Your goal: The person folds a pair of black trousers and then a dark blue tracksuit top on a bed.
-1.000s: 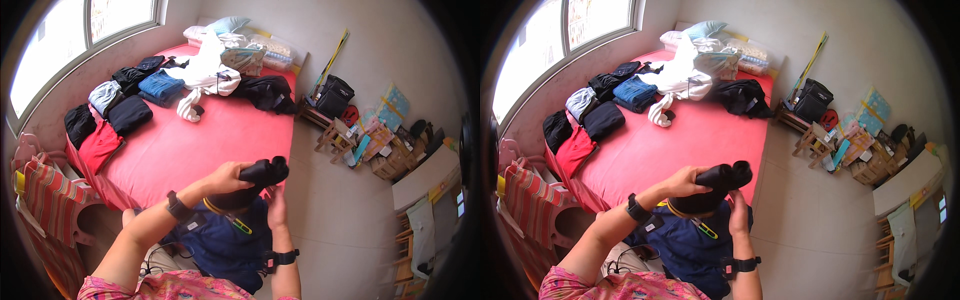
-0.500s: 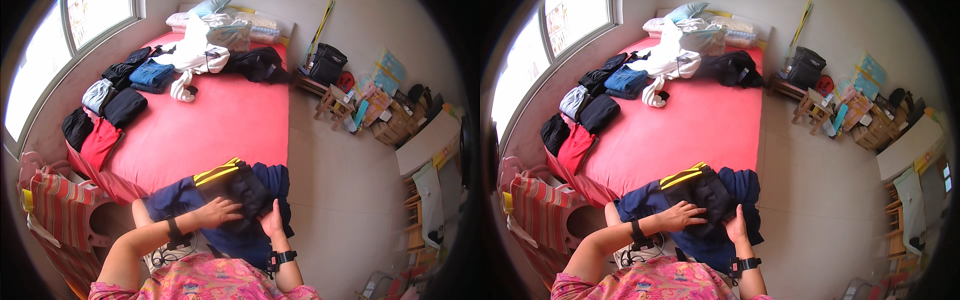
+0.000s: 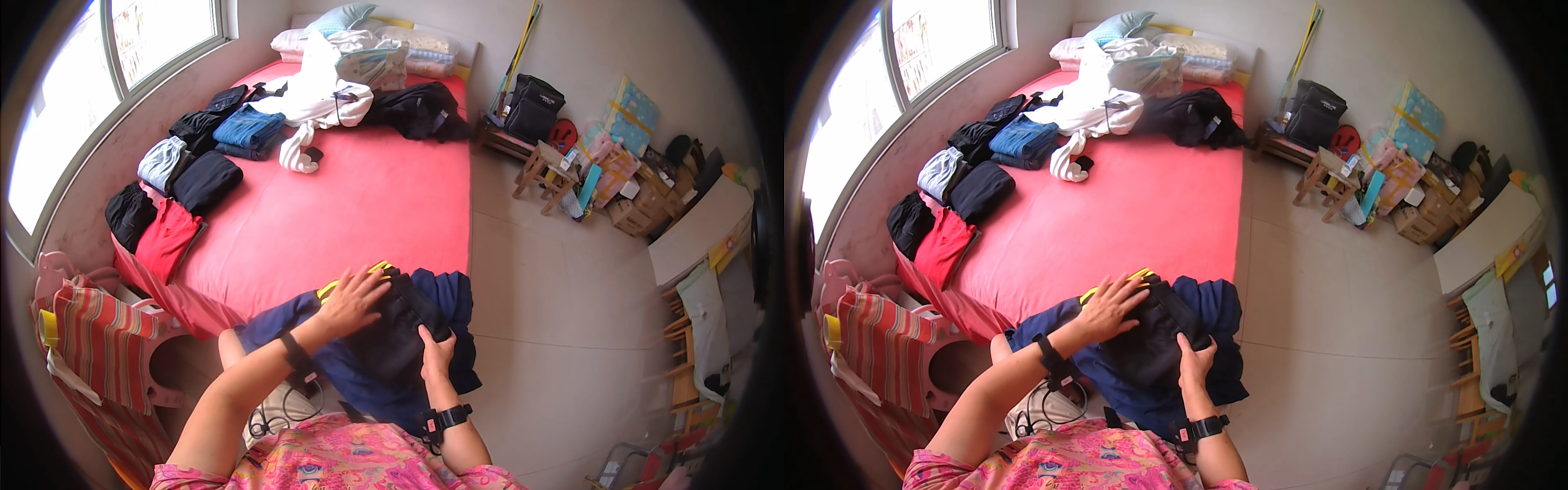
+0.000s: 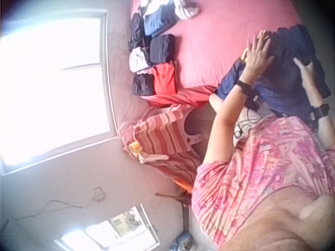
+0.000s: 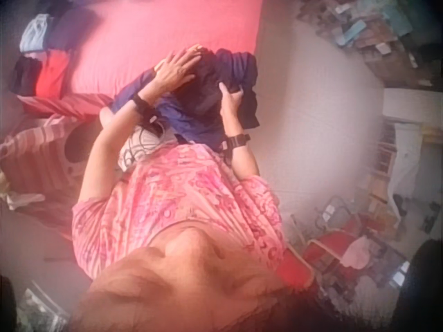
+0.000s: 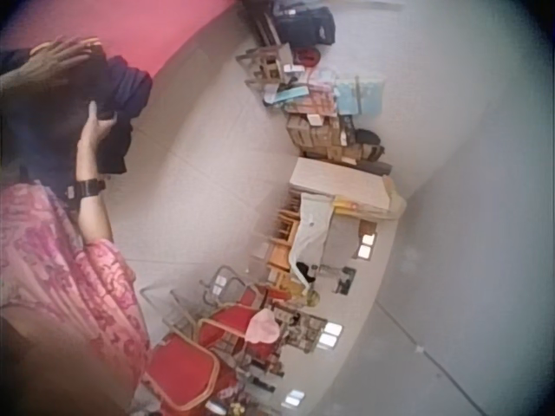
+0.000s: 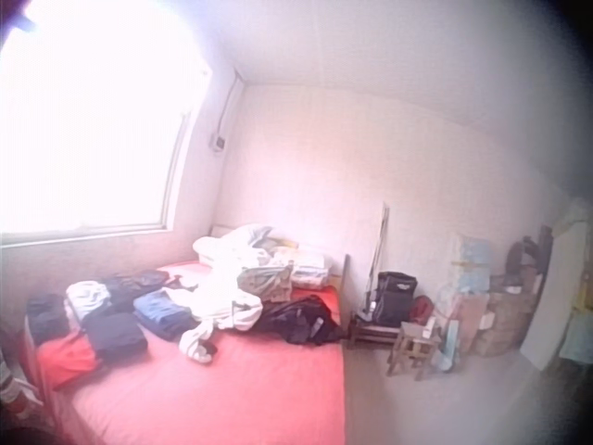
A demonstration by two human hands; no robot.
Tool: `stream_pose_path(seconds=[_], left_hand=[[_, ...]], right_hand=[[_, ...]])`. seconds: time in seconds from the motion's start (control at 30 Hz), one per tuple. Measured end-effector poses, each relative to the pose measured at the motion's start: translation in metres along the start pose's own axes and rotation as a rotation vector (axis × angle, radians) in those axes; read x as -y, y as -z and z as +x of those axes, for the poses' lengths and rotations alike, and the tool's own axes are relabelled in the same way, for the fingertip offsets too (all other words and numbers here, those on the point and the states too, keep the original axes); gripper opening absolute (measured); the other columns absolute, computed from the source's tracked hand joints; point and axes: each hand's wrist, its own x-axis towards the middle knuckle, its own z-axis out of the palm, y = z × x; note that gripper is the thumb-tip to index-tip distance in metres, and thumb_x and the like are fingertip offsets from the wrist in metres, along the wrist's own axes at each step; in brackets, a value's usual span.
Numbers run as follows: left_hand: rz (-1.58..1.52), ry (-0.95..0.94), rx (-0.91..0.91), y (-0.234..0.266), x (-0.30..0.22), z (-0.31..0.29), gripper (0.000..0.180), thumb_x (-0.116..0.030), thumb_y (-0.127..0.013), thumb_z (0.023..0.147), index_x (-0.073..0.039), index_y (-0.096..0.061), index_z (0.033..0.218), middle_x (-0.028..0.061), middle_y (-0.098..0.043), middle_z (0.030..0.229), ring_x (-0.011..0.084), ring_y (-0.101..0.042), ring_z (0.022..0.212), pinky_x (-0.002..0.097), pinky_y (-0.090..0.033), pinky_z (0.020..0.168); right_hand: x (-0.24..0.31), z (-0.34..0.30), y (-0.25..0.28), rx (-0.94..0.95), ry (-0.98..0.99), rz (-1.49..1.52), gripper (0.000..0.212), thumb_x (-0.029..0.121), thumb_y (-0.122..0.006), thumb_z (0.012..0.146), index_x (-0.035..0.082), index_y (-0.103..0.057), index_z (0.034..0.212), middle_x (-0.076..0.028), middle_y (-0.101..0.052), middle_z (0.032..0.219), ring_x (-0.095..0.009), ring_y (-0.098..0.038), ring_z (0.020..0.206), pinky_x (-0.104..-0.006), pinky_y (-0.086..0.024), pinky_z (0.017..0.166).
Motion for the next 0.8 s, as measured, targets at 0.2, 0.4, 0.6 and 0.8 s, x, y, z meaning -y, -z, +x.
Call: stream_pose_path(seconds=[0.2,0.4,0.6,0.8], left_hand=[[-0.162,0.155,-0.006,-0.035,0.02,0.015,0.064,-0.046,-0.052,0.087,-0.016,-0.033,0.14,0.0148,-0.036,0.141,0.0356,-0.039,0.125,0.0475,-0.034,0.1],[-0.228,0.225,-0.08,-0.066,0.013,0.033,0.073,-0.05,-0.055,0.083,-0.011,-0.032,0.139,0.0216,-0.047,0.127,0.0369,-0.049,0.112,0.045,-0.042,0.093],[-0.399,0.35,-0.002,-0.054,0.02,0.035,0.089,-0.045,-0.067,0.076,-0.005,-0.023,0.142,0.0199,-0.058,0.108,0.035,-0.056,0.101,0.0434,-0.046,0.085],[-0.869,0.354,0.06,-0.028,0.049,0.021,0.09,-0.045,-0.065,0.078,-0.002,-0.018,0.143,0.0241,-0.049,0.127,0.0399,-0.05,0.113,0.043,-0.041,0.095]], right_hand=[[-0.011,0.018,0.006,0.227,-0.116,0.265,0.045,0.006,-0.072,0.076,0.003,-0.051,0.115,-0.009,-0.06,0.107,-0.022,-0.06,0.092,-0.0351,-0.052,0.075],[-0.019,0.028,0.031,0.189,-0.159,0.173,0.052,0.015,-0.07,0.079,0.012,-0.046,0.124,-0.005,-0.057,0.117,-0.023,-0.058,0.099,-0.0425,-0.049,0.073],[0.064,-0.051,0.002,-0.036,-0.071,-0.088,0.029,0.014,-0.071,0.074,-0.006,-0.065,0.094,-0.013,-0.063,0.088,-0.021,-0.057,0.073,-0.033,-0.05,0.069],[0.099,-0.054,-0.024,0.351,-0.058,0.146,0.043,0.018,-0.064,0.076,-0.005,-0.057,0.111,-0.02,-0.061,0.101,-0.033,-0.061,0.086,-0.0453,-0.052,0.081]])
